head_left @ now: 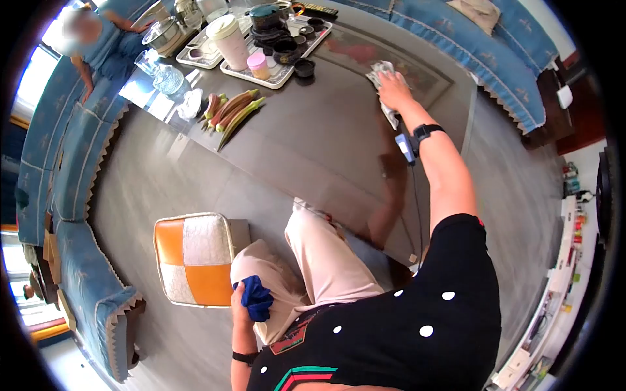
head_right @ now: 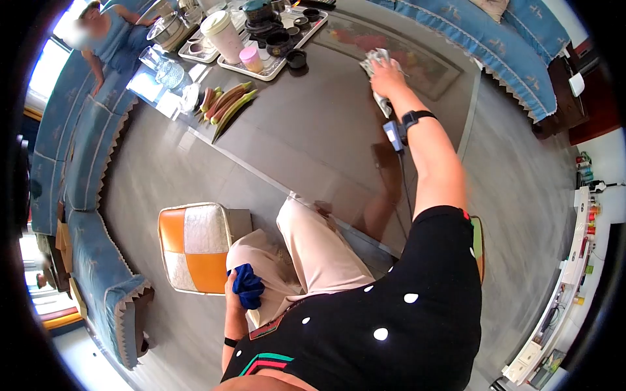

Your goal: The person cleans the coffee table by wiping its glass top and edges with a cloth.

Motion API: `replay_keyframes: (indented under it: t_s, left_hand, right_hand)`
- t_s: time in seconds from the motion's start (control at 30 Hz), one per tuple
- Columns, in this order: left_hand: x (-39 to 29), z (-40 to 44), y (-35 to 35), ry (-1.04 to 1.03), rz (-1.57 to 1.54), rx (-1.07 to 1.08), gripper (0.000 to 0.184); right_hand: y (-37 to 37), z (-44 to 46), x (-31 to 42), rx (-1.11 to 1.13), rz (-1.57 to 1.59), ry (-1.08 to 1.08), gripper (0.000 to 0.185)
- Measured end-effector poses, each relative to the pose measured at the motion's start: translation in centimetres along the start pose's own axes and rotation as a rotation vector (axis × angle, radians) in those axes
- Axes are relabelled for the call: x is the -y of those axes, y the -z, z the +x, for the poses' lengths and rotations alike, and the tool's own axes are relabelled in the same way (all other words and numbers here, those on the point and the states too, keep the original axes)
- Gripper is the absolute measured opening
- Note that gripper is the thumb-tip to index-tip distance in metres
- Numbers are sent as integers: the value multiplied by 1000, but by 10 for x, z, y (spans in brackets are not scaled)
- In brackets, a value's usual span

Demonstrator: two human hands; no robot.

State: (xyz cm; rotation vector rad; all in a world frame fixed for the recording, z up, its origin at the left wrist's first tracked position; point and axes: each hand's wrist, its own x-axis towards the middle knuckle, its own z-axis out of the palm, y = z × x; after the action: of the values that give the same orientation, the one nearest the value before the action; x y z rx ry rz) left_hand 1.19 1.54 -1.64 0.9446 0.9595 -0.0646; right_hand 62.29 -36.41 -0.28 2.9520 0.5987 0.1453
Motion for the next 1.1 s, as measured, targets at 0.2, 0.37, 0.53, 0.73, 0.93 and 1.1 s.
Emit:
replay_keyframes:
  t_s: [0.2, 0.37, 0.53, 0.73, 0.93, 1.1]
  left_hand:
    - [4, -3, 3, -50, 34, -1, 51]
    - [6, -7, 9, -48, 22, -15, 50]
    - [2, -15, 4, -123, 13, -23, 47]
    - [11, -6, 11, -114, -3, 24, 46]
    - [2, -13, -4, -86, 95, 74, 47]
    - [6, -3, -10, -77, 70, 71, 46]
  right_hand:
    - [51, 9, 143, 36, 215, 113, 55]
    - [72, -18, 226, 80, 280, 125, 55]
    - [78, -38, 290, 108, 285, 206, 57]
    - [100, -69, 349, 116, 293, 321, 52]
    - [103, -114, 364, 45, 370, 411, 51]
    - [94, -156, 336, 26, 399, 525, 50]
